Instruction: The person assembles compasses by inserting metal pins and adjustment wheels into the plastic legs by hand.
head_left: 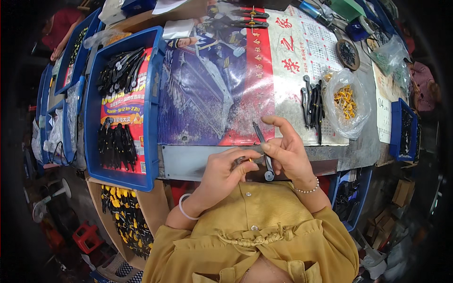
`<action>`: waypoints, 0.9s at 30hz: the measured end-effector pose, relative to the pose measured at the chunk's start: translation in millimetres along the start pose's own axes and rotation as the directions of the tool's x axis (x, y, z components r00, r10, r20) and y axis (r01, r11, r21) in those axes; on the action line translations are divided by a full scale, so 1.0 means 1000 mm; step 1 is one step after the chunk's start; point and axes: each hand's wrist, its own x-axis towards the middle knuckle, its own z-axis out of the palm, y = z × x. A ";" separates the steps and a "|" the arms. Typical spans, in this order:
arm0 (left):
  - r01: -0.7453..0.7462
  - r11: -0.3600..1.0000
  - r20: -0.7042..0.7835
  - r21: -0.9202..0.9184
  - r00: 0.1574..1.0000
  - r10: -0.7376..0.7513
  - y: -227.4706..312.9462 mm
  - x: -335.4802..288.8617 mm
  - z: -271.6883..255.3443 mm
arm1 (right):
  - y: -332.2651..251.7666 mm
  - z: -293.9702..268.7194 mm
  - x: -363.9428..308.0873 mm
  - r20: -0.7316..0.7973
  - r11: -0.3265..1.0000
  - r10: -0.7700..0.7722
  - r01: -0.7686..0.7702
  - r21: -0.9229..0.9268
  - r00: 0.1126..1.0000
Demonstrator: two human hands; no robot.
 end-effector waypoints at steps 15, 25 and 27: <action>-0.271 0.952 -0.198 0.142 0.935 0.295 -0.017 0.000 -0.006 | -0.003 -0.022 0.005 0.628 0.991 -0.116 0.133 0.021 0.769; -0.400 0.836 -0.090 0.377 0.882 0.463 -0.013 -0.002 0.001 | -0.001 -0.017 -0.006 0.116 0.993 -0.108 0.113 -0.038 0.987; -0.392 0.836 -0.107 0.383 0.881 0.462 -0.014 -0.001 0.001 | -0.010 -0.016 -0.011 0.151 0.996 0.006 0.008 -0.093 0.989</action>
